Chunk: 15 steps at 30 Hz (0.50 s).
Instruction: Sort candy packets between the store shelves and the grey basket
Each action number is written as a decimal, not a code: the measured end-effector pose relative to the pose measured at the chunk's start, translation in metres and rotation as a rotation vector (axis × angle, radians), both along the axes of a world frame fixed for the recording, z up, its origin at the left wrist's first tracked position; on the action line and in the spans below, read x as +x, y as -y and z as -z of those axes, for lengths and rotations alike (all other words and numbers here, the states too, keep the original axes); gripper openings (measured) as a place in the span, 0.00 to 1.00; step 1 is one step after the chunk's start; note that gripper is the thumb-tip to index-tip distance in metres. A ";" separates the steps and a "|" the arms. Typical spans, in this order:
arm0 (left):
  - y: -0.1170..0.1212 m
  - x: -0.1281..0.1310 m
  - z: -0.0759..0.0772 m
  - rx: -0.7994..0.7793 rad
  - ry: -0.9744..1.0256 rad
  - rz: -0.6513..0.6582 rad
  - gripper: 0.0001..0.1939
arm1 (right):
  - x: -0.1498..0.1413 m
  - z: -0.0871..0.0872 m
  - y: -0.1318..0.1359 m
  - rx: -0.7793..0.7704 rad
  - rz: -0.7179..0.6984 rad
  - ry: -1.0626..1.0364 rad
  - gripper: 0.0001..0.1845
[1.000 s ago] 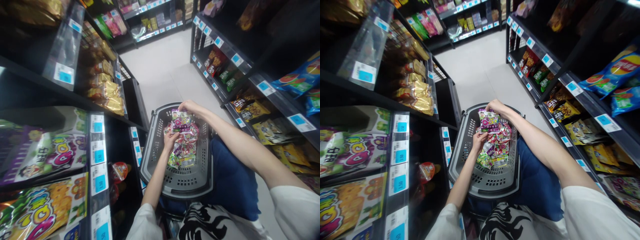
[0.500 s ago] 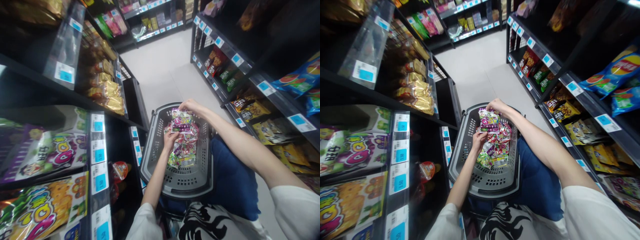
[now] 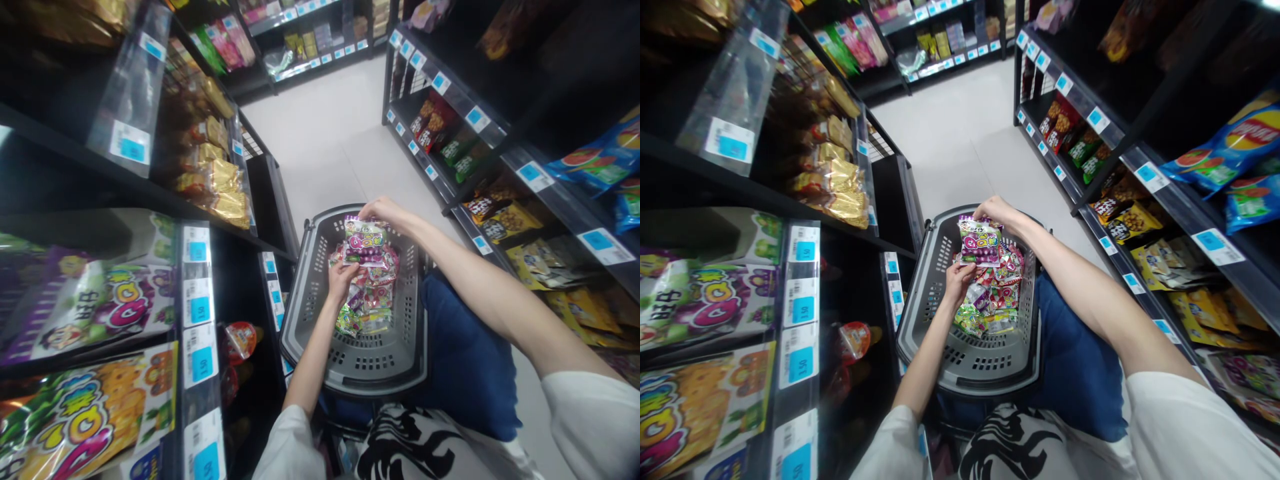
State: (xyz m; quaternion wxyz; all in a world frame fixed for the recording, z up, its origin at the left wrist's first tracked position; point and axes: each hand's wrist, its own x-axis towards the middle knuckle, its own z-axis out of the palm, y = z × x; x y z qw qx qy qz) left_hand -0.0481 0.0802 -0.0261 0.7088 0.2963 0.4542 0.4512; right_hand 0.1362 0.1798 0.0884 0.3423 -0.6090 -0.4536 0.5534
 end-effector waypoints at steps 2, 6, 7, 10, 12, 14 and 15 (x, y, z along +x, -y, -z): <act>0.000 0.000 -0.001 0.000 0.001 -0.002 0.18 | 0.000 -0.001 0.000 0.007 -0.001 -0.002 0.05; 0.001 0.000 -0.002 0.004 0.007 -0.001 0.18 | 0.000 -0.004 0.002 0.005 0.003 0.000 0.05; 0.001 0.000 -0.003 0.007 0.011 0.000 0.18 | 0.000 -0.006 0.003 -0.002 0.005 0.003 0.05; 0.001 0.001 -0.003 0.015 0.021 0.003 0.18 | 0.000 -0.008 0.005 -0.008 0.007 0.014 0.05; 0.001 0.001 -0.003 0.015 0.022 0.004 0.18 | 0.000 -0.008 0.005 0.002 0.005 0.021 0.05; 0.002 0.001 -0.003 0.017 0.023 0.004 0.18 | 0.001 -0.007 0.005 0.012 0.003 0.026 0.05; 0.002 0.001 -0.003 0.018 0.023 0.004 0.18 | 0.001 -0.006 0.004 0.013 0.003 0.030 0.05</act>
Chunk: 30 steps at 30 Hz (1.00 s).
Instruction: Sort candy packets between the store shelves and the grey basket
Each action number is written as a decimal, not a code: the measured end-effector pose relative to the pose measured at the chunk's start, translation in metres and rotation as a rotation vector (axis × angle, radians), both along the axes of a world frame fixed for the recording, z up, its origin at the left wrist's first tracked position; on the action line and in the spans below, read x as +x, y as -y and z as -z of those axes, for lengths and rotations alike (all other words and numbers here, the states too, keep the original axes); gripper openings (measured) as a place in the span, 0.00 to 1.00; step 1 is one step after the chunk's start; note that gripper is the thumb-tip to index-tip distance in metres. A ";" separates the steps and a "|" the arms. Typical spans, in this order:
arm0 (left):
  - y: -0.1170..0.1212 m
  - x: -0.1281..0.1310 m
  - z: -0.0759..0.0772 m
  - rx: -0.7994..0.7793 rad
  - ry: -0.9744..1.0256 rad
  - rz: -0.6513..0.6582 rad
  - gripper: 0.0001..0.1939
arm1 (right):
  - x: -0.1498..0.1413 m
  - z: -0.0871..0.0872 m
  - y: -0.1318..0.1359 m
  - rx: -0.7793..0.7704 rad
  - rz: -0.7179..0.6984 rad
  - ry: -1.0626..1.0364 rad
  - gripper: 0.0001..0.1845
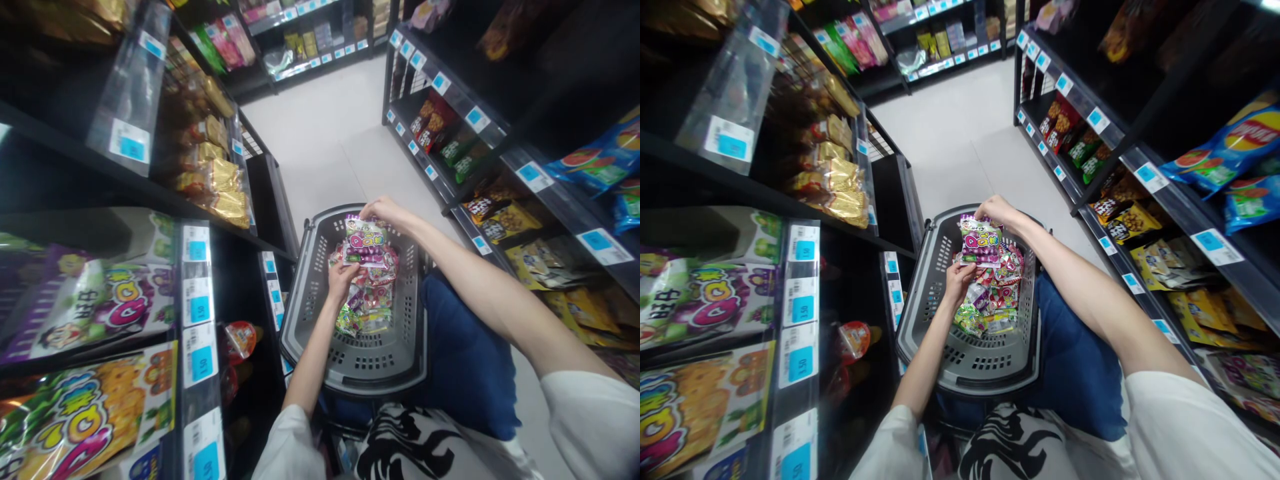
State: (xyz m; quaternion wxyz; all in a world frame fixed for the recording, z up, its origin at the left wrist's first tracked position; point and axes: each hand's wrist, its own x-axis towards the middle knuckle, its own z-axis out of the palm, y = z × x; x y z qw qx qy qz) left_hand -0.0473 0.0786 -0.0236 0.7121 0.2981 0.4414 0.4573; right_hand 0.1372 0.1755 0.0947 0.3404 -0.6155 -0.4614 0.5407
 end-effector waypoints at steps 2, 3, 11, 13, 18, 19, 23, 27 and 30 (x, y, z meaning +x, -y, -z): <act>0.000 0.000 0.001 0.002 0.003 0.001 0.19 | 0.001 0.002 -0.001 -0.001 -0.001 0.009 0.05; 0.000 0.000 0.001 0.003 0.004 0.001 0.19 | 0.001 0.004 -0.002 -0.003 -0.003 0.013 0.05; 0.000 -0.001 0.001 0.000 -0.004 0.000 0.19 | 0.003 0.007 -0.004 -0.016 -0.017 0.039 0.04; 0.000 -0.001 0.000 0.002 -0.005 -0.002 0.19 | 0.003 0.007 -0.003 -0.014 -0.021 0.043 0.04; 0.000 -0.001 -0.003 0.000 -0.012 -0.009 0.19 | 0.004 0.007 -0.004 -0.006 -0.041 0.045 0.04; 0.000 0.000 -0.004 -0.001 -0.012 -0.007 0.19 | 0.004 0.008 -0.004 -0.001 -0.043 0.047 0.04; -0.001 -0.001 -0.004 0.011 -0.008 -0.012 0.19 | 0.005 0.011 -0.005 0.025 -0.070 0.075 0.05; -0.002 -0.001 0.000 0.021 -0.011 -0.029 0.19 | 0.010 0.016 -0.007 0.099 -0.146 0.148 0.05; -0.003 -0.002 0.002 0.031 -0.032 -0.055 0.19 | 0.015 0.019 -0.009 0.153 -0.233 0.217 0.06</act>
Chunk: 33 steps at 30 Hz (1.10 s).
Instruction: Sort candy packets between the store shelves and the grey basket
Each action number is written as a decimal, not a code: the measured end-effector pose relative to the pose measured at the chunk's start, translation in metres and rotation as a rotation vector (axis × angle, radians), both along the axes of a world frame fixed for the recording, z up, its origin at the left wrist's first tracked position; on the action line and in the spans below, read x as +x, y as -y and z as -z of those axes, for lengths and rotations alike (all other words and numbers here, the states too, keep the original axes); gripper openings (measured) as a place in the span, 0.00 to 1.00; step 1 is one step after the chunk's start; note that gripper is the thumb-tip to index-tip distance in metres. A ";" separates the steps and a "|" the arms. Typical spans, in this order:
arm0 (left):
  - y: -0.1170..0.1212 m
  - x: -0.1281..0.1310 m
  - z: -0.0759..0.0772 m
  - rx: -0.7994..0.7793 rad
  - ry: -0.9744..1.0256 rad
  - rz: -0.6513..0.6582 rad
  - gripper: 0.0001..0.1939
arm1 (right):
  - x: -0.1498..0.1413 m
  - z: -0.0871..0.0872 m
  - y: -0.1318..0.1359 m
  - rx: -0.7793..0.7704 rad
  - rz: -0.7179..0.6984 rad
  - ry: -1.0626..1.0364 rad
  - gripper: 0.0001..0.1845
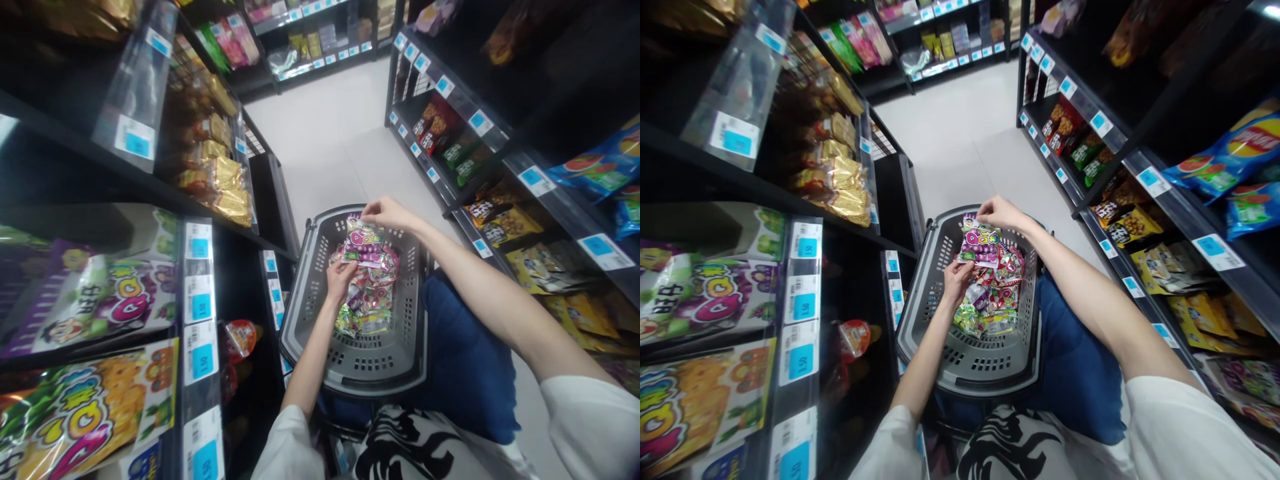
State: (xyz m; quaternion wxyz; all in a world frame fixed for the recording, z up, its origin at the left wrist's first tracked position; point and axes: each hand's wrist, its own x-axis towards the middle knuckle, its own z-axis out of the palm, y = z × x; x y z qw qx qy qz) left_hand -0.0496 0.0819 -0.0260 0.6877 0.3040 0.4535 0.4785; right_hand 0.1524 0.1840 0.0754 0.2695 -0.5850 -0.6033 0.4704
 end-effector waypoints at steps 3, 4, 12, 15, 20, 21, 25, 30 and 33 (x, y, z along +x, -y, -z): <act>-0.001 0.000 0.001 0.001 -0.037 -0.040 0.19 | 0.003 -0.002 0.001 0.034 -0.069 0.033 0.05; -0.002 0.000 0.001 0.000 -0.042 -0.052 0.19 | 0.004 -0.004 0.001 0.046 -0.089 0.036 0.06; -0.001 -0.004 -0.006 0.285 -0.367 -0.180 0.09 | 0.011 -0.003 -0.003 0.182 -0.092 0.239 0.14; -0.001 -0.016 -0.009 0.575 -0.575 -0.258 0.07 | 0.012 0.001 -0.004 0.280 -0.104 0.272 0.12; 0.004 -0.036 -0.004 1.064 -0.796 -0.248 0.12 | 0.000 -0.012 0.003 0.361 -0.118 0.068 0.10; 0.005 -0.037 -0.001 1.098 -0.817 -0.225 0.11 | -0.003 -0.016 0.005 0.343 -0.116 0.038 0.09; 0.011 -0.033 0.008 1.068 -0.813 -0.049 0.09 | -0.008 -0.028 0.010 0.248 -0.084 -0.070 0.06; 0.010 -0.030 0.007 0.969 -0.705 0.091 0.09 | -0.005 -0.025 0.010 0.183 -0.018 -0.100 0.08; 0.008 -0.032 0.005 0.912 -0.671 0.082 0.09 | -0.004 -0.022 0.008 0.244 -0.027 -0.116 0.07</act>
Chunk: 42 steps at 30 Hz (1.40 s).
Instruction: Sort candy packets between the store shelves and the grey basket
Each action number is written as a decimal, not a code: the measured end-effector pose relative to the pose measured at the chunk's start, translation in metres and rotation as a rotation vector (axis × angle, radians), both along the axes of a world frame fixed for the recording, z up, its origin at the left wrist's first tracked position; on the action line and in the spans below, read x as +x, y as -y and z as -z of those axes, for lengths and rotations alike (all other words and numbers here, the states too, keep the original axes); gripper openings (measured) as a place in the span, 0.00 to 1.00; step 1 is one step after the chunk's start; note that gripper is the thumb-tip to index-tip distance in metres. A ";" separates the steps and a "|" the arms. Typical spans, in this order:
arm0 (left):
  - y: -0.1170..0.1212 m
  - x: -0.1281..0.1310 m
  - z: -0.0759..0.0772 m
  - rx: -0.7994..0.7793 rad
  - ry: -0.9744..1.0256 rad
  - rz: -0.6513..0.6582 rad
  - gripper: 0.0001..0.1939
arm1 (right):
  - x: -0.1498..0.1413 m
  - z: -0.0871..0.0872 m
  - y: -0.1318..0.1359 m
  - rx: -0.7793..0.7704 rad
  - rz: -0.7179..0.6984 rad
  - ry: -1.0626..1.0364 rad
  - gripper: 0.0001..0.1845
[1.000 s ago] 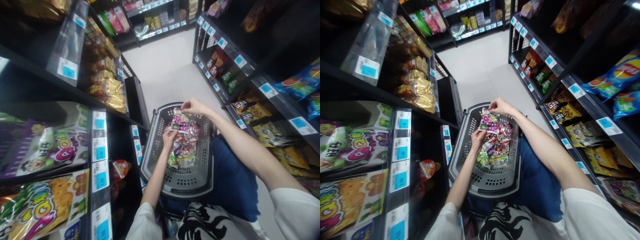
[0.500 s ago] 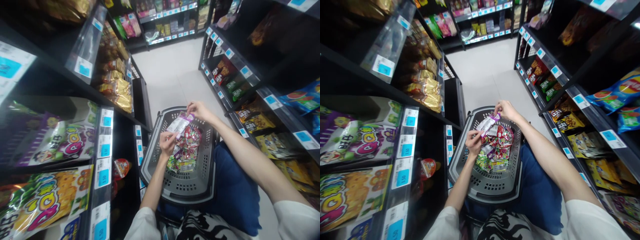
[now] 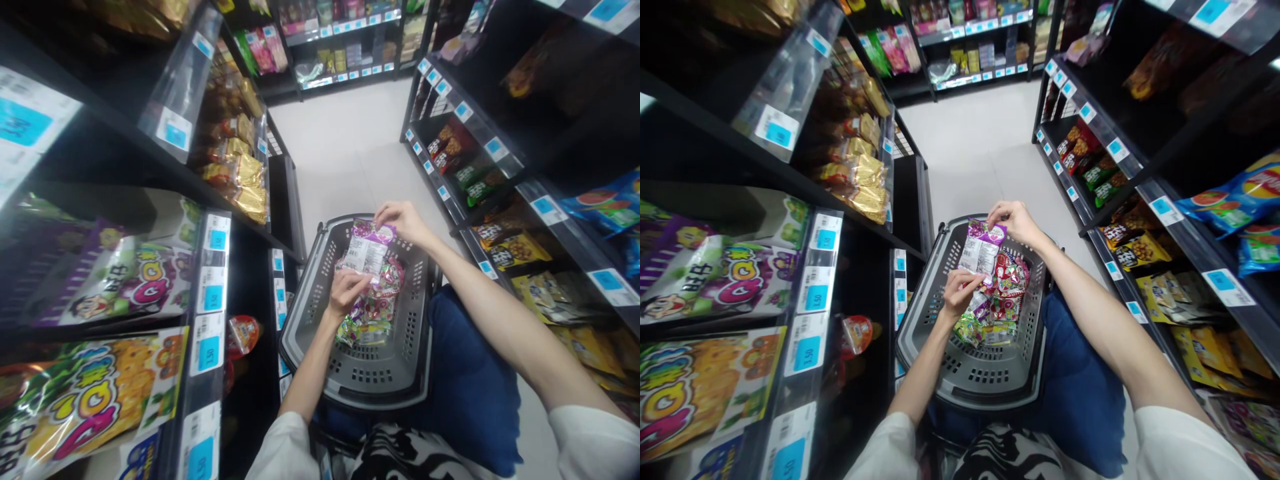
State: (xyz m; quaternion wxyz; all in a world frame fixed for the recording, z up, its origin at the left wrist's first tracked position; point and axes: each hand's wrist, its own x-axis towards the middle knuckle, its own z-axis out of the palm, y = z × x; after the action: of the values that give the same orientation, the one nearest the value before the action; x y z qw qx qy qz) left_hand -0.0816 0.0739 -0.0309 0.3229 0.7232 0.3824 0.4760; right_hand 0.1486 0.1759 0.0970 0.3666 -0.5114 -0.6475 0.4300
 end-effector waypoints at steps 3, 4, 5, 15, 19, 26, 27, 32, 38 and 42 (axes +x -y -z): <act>-0.001 -0.001 0.000 -0.045 0.035 0.000 0.09 | 0.000 -0.002 0.000 0.062 0.014 -0.020 0.06; -0.001 -0.001 0.000 -0.055 0.036 0.009 0.09 | 0.000 -0.003 0.000 0.066 0.051 -0.009 0.06; -0.001 -0.001 0.000 -0.063 0.035 0.019 0.09 | 0.001 -0.005 0.000 0.065 0.095 0.009 0.06; 0.004 0.014 -0.019 -0.052 0.136 -0.198 0.07 | 0.014 0.011 -0.003 -0.224 -0.247 0.347 0.02; -0.002 0.017 -0.023 0.011 0.143 -0.292 0.07 | 0.004 0.019 0.004 -0.760 -0.223 0.439 0.32; -0.006 0.012 -0.020 0.162 0.123 -0.364 0.08 | -0.018 0.029 0.008 -0.884 -0.249 0.455 0.33; -0.005 0.011 -0.020 0.220 0.099 -0.317 0.09 | -0.017 0.030 0.007 -0.807 -0.262 0.418 0.26; 0.002 0.006 -0.019 0.529 -0.060 -0.083 0.15 | -0.013 0.039 0.005 -0.591 -0.238 0.304 0.08; 0.001 0.008 -0.013 0.607 -0.241 -0.032 0.13 | -0.010 0.035 -0.005 -0.416 0.018 0.069 0.08; -0.003 0.008 -0.010 0.599 -0.334 -0.016 0.11 | -0.010 0.023 -0.008 -0.349 -0.017 -0.321 0.13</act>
State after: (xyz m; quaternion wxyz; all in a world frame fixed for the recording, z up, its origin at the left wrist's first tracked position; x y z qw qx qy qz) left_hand -0.0731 0.0766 -0.0209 0.0255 0.8509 0.2789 0.4445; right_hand 0.1385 0.1841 0.0736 0.3671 -0.4867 -0.5013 0.6141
